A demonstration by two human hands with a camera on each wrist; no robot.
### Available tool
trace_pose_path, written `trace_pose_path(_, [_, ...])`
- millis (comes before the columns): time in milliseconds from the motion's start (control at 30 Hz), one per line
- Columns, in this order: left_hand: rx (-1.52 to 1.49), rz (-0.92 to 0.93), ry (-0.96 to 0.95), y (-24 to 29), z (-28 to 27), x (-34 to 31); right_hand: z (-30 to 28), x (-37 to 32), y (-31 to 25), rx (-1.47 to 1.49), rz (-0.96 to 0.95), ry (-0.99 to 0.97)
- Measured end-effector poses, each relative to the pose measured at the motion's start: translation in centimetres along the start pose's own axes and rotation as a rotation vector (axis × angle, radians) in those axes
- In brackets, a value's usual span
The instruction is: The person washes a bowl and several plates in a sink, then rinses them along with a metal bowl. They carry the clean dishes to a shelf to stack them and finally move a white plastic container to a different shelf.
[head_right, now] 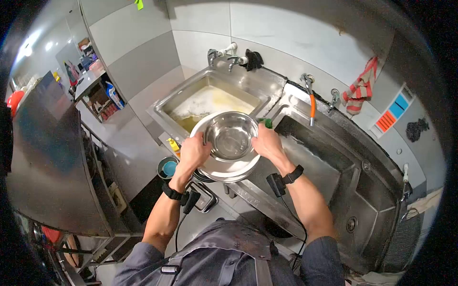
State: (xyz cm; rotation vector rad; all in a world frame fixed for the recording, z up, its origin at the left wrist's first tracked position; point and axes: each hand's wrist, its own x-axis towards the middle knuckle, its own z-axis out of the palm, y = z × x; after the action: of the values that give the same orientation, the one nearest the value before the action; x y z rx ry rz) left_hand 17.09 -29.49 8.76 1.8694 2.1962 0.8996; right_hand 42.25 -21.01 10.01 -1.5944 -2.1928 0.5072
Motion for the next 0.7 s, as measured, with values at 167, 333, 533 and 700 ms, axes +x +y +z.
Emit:
trace_pose_path(167, [0.116,0.0,-0.08,-1.7,0.1,-0.4,0.0,-1.0,-2.2,-0.272,-0.15,0.023])
trace_pose_path(333, [-0.141,-0.1,0.085,-4.1,-1.0,0.0,1.4,0.3,0.3,0.125,0.056,0.03])
trace_pose_path(533, [-0.993,-0.524,-0.47,-7.8,0.2,1.2,2.3,0.1,3.3,1.042,0.427,-0.516])
trace_pose_path(700, [-1.081,-0.565,-0.666,-8.8,2.0,1.9,4.0,0.2,4.8,1.163,0.484,-0.549])
